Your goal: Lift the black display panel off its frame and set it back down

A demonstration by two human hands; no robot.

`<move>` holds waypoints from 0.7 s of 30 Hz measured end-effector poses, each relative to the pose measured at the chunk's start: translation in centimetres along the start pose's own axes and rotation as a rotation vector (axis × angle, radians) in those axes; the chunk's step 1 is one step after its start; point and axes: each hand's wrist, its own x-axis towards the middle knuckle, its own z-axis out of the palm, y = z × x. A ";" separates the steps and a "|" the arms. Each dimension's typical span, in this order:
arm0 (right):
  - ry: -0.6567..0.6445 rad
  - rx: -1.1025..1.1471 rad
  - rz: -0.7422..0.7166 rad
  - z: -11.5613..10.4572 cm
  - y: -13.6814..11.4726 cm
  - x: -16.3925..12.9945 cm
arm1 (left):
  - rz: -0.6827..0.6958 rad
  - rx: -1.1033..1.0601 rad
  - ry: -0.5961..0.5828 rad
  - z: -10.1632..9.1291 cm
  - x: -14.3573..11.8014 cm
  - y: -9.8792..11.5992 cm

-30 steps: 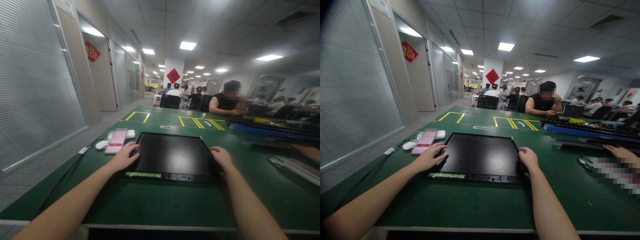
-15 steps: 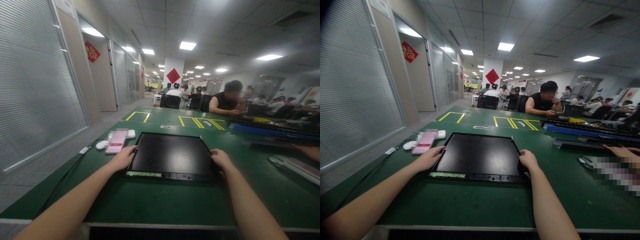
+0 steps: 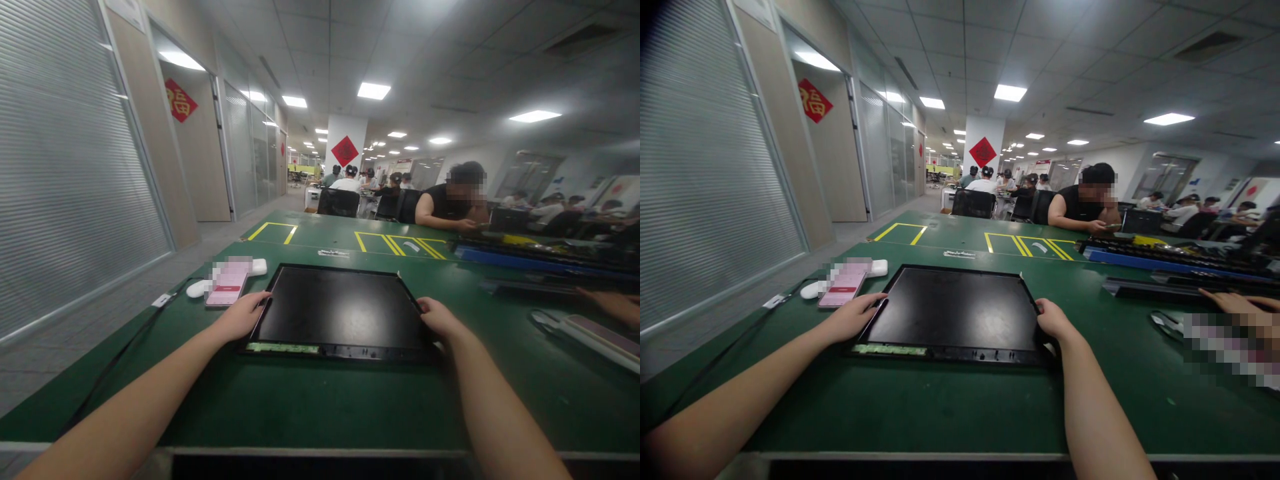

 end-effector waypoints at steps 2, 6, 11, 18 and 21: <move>-0.019 0.025 0.012 -0.2 -0.1 -0.1 | -0.001 0.002 0.001 -0.1 -0.1 0.1; -0.067 0.100 0.053 -0.6 -0.2 -0.1 | 0.008 -0.005 0.022 -0.2 0.0 0.1; -0.083 0.142 0.042 -0.6 0.1 0.2 | 0.020 -0.015 0.044 -0.2 -0.1 0.2; -0.070 0.147 0.015 -0.3 0.4 0.0 | 0.004 -0.078 0.043 -0.2 -0.2 -0.1; -0.049 0.139 -0.002 -0.1 0.4 0.0 | -0.013 -0.185 0.057 -0.3 -0.2 -0.2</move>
